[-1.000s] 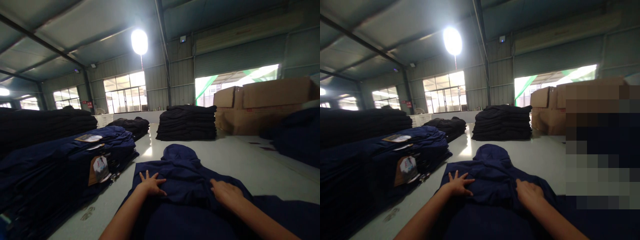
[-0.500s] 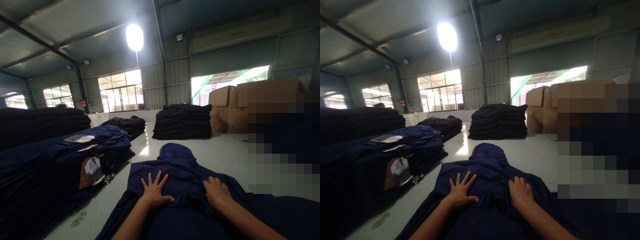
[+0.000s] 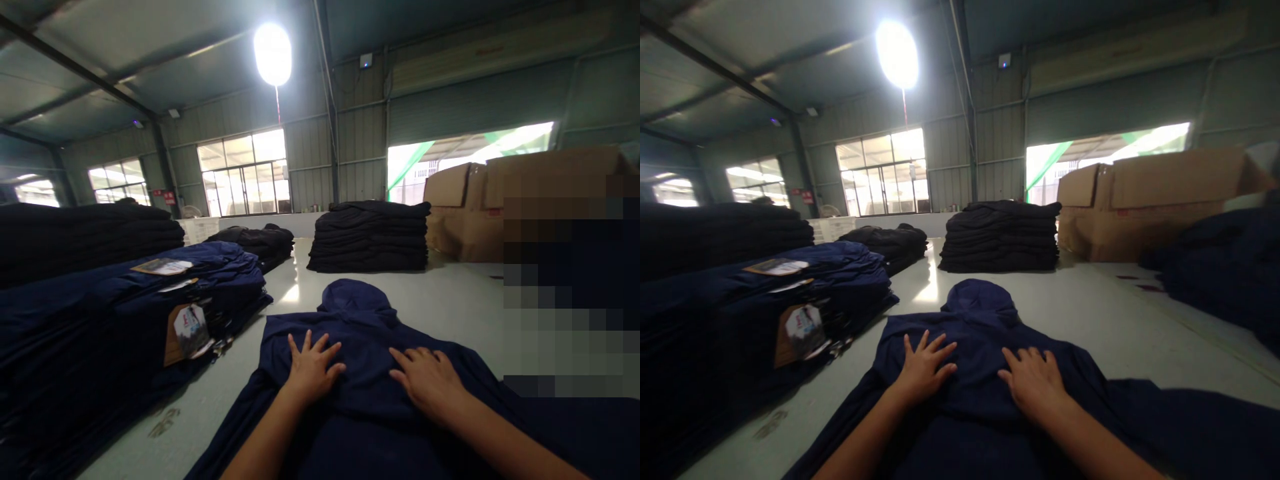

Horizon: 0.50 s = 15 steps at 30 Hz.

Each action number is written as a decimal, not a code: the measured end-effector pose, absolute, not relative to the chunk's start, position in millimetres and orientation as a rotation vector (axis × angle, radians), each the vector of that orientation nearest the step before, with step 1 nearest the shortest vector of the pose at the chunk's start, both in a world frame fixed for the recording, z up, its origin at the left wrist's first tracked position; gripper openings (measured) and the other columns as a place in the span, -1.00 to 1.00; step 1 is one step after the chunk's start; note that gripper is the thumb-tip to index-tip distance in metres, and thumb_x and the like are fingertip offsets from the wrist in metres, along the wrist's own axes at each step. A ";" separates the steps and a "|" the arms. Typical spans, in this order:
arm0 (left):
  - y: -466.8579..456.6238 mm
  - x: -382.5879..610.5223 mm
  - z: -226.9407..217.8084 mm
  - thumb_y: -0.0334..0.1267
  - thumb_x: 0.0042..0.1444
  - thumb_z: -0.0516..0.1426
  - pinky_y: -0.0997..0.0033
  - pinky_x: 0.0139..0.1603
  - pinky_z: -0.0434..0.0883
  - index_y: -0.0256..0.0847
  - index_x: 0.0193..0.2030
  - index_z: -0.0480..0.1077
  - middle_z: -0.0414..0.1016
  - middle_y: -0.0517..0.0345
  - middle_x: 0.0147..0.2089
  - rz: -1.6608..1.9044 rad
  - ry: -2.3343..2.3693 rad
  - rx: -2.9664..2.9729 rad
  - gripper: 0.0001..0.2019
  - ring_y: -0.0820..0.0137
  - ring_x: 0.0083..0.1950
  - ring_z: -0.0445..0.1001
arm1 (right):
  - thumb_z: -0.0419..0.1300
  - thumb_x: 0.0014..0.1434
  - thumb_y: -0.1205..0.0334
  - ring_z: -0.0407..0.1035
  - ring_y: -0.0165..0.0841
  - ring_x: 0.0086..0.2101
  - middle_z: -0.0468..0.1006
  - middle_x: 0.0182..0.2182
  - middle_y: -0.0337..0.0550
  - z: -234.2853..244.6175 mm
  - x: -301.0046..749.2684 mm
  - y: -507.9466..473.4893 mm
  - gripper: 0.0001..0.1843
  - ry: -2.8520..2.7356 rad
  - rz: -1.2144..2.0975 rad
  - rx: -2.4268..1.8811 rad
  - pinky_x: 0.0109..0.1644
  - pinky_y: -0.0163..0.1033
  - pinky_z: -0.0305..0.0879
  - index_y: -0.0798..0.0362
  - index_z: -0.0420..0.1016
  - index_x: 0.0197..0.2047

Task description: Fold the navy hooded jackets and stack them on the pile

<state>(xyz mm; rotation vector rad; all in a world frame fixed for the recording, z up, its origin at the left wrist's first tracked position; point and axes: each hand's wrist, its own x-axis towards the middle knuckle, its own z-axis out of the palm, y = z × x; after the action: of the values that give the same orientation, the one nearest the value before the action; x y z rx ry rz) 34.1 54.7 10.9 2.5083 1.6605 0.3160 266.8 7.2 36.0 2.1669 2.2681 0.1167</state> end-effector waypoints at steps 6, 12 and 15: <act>64.9 34.9 0.1 0.32 0.09 -0.27 -0.47 0.12 -0.41 0.28 0.31 -0.18 -0.33 0.39 0.41 0.141 1.783 2.325 -0.36 -0.29 0.32 -0.45 | -0.19 0.15 -0.25 -0.31 0.06 0.26 -0.04 0.31 -0.14 4.5 282.9 20.8 -0.37 2.189 -0.038 2.189 0.18 0.37 -0.44 -0.37 -0.05 0.27; 76.4 34.2 -6.1 0.29 0.11 -0.25 -0.43 0.14 -0.38 0.29 0.30 -0.15 -0.28 0.36 0.41 0.154 1.782 2.329 -0.38 -0.26 0.33 -0.42 | -0.26 0.11 -0.33 -0.41 0.12 0.25 -0.16 0.34 -0.20 2.5 302.2 37.8 -0.33 2.195 -0.194 2.199 0.16 0.40 -0.48 -0.39 -0.10 0.27; 79.0 34.9 -5.9 0.34 0.06 -0.24 -0.46 0.11 -0.40 0.29 0.30 -0.11 -0.24 0.32 0.41 0.099 1.781 2.344 -0.35 -0.29 0.33 -0.39 | -0.27 0.13 -0.31 -0.43 0.12 0.25 -0.20 0.34 -0.19 8.6 305.4 33.9 -0.33 2.225 -0.258 2.165 0.17 0.41 -0.46 -0.36 -0.12 0.29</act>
<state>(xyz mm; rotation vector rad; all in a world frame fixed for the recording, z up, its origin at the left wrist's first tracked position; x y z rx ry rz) 34.9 79.0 -5.9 2.3444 1.7815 0.0992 305.4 33.9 8.6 2.1649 2.2251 -0.2577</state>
